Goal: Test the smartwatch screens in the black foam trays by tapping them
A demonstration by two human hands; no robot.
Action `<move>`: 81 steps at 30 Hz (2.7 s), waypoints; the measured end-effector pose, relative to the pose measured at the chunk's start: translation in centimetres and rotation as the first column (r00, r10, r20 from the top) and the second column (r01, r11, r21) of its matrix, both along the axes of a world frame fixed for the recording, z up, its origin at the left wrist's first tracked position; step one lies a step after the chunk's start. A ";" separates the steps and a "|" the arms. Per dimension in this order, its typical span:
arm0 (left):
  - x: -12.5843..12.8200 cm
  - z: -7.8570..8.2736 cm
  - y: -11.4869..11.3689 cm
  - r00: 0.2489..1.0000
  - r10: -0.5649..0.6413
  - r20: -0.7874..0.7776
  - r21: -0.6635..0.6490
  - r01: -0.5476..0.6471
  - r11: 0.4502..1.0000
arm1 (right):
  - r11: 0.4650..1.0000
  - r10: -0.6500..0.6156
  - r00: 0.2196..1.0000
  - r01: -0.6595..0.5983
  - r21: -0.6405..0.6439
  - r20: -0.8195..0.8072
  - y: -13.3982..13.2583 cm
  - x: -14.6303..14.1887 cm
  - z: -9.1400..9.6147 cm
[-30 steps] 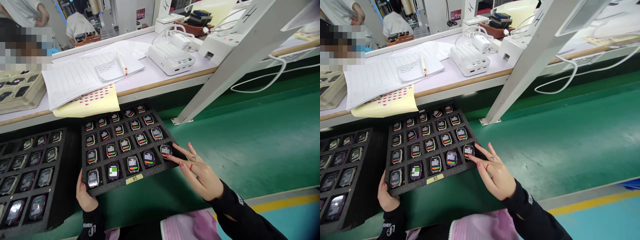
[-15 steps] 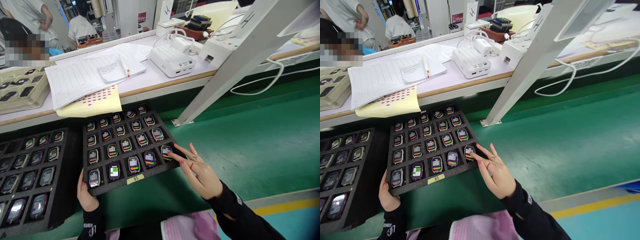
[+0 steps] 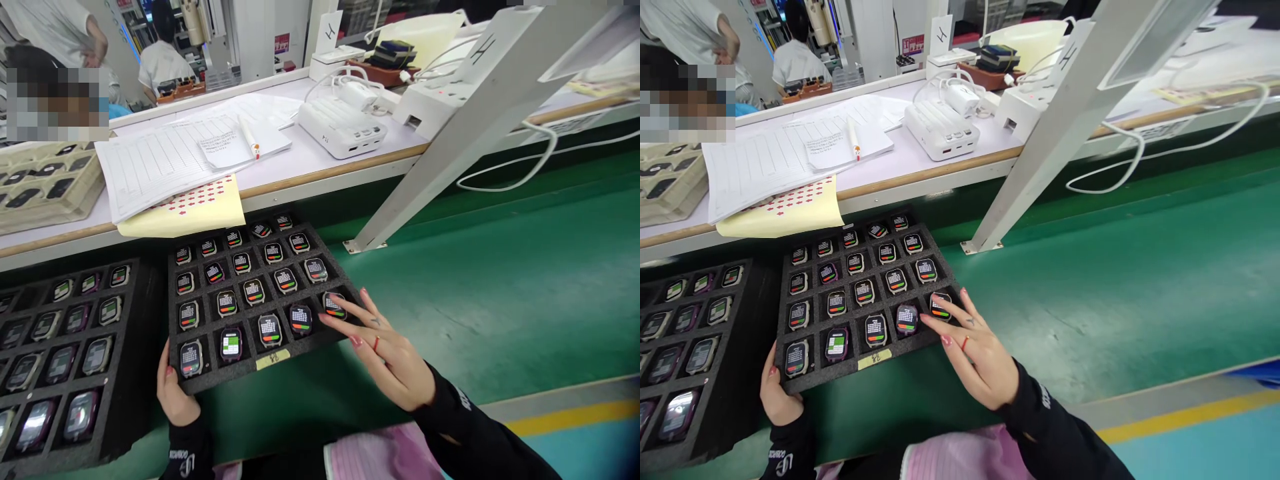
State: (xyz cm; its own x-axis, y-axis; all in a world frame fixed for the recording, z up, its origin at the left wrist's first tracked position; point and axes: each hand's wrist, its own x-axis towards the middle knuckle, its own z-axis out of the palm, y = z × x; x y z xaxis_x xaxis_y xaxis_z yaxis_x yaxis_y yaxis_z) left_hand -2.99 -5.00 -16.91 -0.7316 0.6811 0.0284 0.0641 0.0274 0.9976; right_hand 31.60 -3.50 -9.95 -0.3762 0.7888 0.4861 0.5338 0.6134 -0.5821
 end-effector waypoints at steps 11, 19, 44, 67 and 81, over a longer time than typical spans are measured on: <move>-0.2 -0.2 0.0 1.000 0.003 0.028 -0.012 -0.003 1.000 | 0.995 0.065 0.994 -0.059 -0.079 0.083 0.1 -1.9 -0.2; -0.1 -0.1 -0.1 1.000 -0.008 0.010 -0.034 0.009 0.999 | 0.999 0.007 0.999 -0.006 -0.046 0.035 0.1 -1.0 -0.4; -0.5 0.8 -1.2 0.983 -0.173 -0.068 -0.076 0.168 0.983 | 0.988 0.152 0.987 -0.154 -0.031 -0.058 0.7 -6.4 -0.6; -1.4 4.5 -1.6 0.846 -0.479 -0.232 -0.372 0.378 0.848 | 0.998 0.066 0.993 -0.065 0.004 -0.095 0.2 -4.6 -0.1; -0.9 5.0 -1.6 0.868 -0.464 -0.176 -0.327 0.393 0.859 | 0.967 -0.237 0.971 0.235 0.101 0.012 -0.6 0.6 -1.2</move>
